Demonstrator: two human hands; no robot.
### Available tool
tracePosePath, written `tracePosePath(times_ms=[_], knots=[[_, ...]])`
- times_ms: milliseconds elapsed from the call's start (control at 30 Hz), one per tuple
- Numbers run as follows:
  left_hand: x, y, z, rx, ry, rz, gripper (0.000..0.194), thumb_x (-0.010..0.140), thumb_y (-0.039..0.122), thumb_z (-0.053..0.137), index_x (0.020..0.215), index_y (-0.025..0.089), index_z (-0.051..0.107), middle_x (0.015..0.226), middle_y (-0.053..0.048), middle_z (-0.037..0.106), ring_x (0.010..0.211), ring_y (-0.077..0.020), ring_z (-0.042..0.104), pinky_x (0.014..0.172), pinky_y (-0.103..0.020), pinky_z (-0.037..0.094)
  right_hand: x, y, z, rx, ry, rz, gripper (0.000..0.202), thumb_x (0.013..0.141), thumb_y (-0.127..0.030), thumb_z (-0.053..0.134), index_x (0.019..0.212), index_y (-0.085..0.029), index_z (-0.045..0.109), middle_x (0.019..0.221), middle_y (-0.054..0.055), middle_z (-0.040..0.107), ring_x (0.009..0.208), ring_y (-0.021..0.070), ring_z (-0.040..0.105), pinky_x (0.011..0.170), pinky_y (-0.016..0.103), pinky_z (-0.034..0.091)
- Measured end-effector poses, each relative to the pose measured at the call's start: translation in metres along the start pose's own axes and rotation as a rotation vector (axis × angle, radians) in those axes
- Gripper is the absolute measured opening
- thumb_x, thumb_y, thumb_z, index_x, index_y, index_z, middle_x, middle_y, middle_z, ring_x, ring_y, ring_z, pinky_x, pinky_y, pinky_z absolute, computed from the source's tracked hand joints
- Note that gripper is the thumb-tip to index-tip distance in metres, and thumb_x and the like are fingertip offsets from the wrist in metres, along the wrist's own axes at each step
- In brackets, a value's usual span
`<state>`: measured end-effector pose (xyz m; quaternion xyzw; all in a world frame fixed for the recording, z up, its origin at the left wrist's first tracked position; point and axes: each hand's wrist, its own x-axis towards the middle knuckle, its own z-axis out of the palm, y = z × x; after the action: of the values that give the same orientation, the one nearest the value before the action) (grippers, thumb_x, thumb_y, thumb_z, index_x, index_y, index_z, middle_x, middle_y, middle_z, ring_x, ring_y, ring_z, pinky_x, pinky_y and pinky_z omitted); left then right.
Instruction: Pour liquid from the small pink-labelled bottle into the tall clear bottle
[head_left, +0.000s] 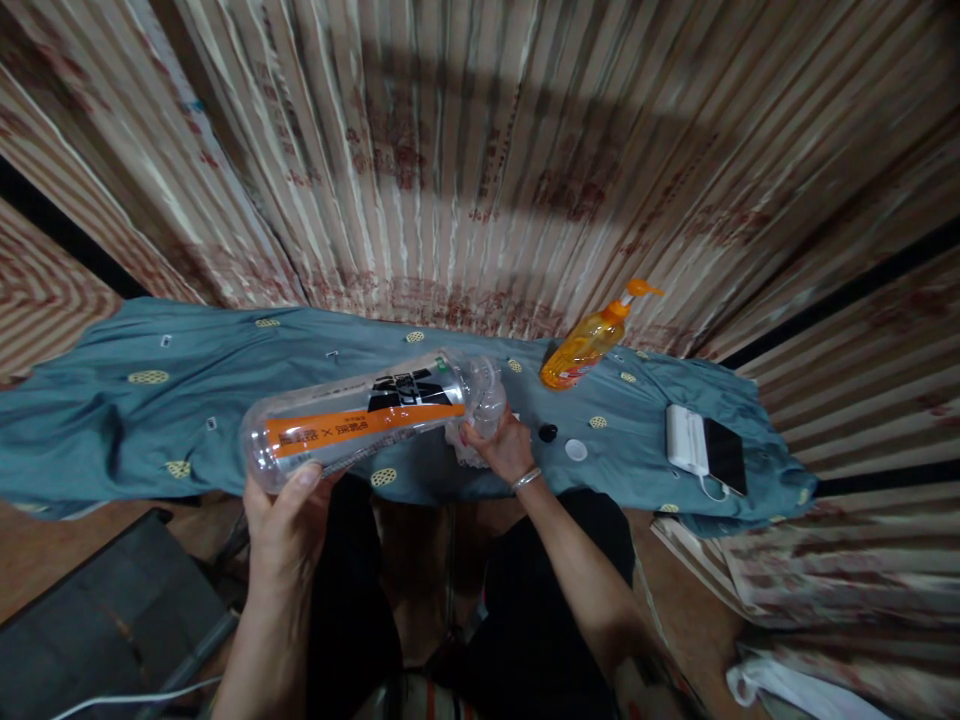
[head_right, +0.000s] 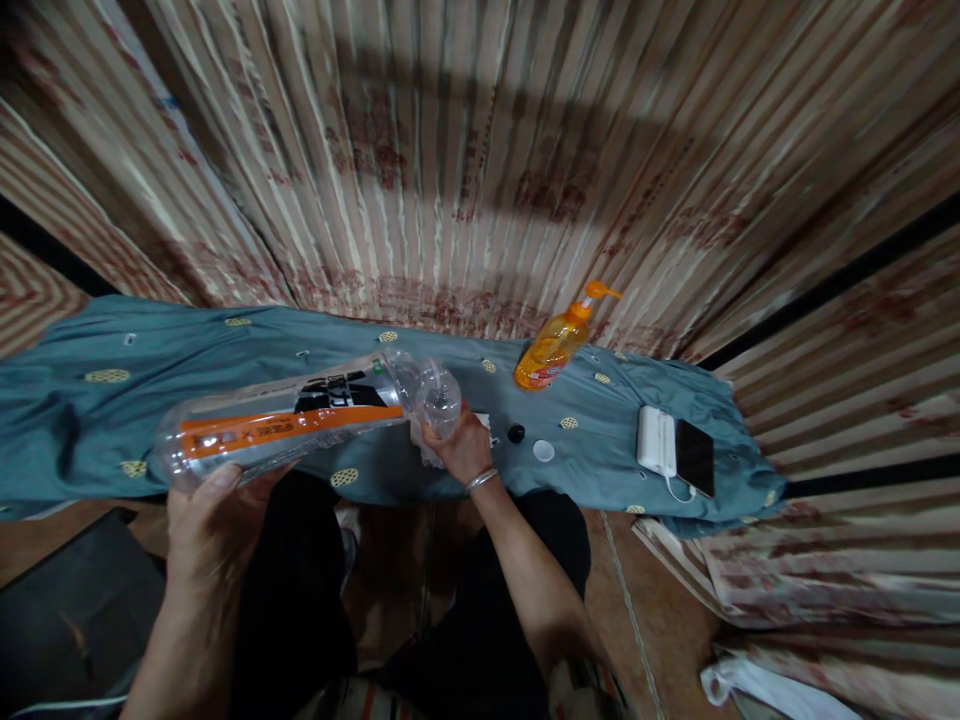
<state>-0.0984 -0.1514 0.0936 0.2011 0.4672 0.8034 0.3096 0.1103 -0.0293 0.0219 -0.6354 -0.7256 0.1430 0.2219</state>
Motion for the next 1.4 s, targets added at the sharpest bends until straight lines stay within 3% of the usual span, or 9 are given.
tracePosePath(times_ms=[367, 833, 1100, 1333, 1400], knots=[[0.0003, -0.0014, -0.0005, -0.006, -0.022, 0.012, 0.057, 0.049, 0.040, 0.099, 0.096, 0.019, 0.077, 0.089, -0.006, 0.075, 0.089, -0.0260, 0.072, 0.098, -0.051, 0.059, 0.0002, 0.0026, 0.0037, -0.015, 0.028, -0.018, 0.047, 0.084, -0.042, 0.079, 0.120, -0.016, 0.064, 0.105, 0.015, 0.081, 0.098, 0.0298, 0.080, 0.084, 0.037, 0.062], [-0.0007, 0.0025, 0.0035, -0.005, 0.019, -0.011, 0.053, 0.042, 0.042, 0.101, 0.085, 0.019, 0.079, 0.086, -0.005, 0.078, 0.079, -0.0204, 0.072, 0.086, -0.040, 0.065, 0.0004, -0.0001, 0.0007, 0.026, -0.011, 0.000, 0.045, 0.085, -0.040, 0.080, 0.119, -0.015, 0.064, 0.111, 0.017, 0.081, 0.101, 0.0304, 0.080, 0.087, 0.038, 0.062], [0.0005, 0.0018, 0.0042, -0.027, 0.047, -0.019, 0.061, 0.035, 0.041, 0.103, 0.087, 0.021, 0.078, 0.079, -0.001, 0.076, 0.075, -0.0181, 0.070, 0.076, -0.034, 0.067, -0.0001, 0.0047, 0.0036, 0.053, 0.015, -0.010, 0.045, 0.084, -0.041, 0.080, 0.116, -0.014, 0.066, 0.106, 0.016, 0.081, 0.100, 0.0287, 0.080, 0.085, 0.034, 0.061], [-0.0019, 0.0015, 0.0044, -0.037, 0.062, -0.024, 0.057, 0.036, 0.040, 0.103, 0.084, 0.020, 0.079, 0.082, -0.002, 0.078, 0.075, -0.0174, 0.072, 0.067, -0.028, 0.066, 0.0005, 0.0064, 0.0065, 0.043, 0.034, -0.023, 0.047, 0.084, -0.041, 0.080, 0.119, -0.014, 0.064, 0.107, 0.017, 0.081, 0.099, 0.0303, 0.080, 0.085, 0.036, 0.061], [-0.0021, 0.0015, 0.0046, -0.043, 0.061, -0.020, 0.059, 0.038, 0.039, 0.103, 0.090, 0.021, 0.080, 0.085, -0.003, 0.079, 0.076, -0.0182, 0.073, 0.067, -0.029, 0.066, 0.0007, 0.0059, 0.0063, 0.026, 0.032, -0.019, 0.048, 0.084, -0.041, 0.080, 0.119, -0.013, 0.064, 0.105, 0.017, 0.081, 0.097, 0.0311, 0.080, 0.083, 0.038, 0.062]])
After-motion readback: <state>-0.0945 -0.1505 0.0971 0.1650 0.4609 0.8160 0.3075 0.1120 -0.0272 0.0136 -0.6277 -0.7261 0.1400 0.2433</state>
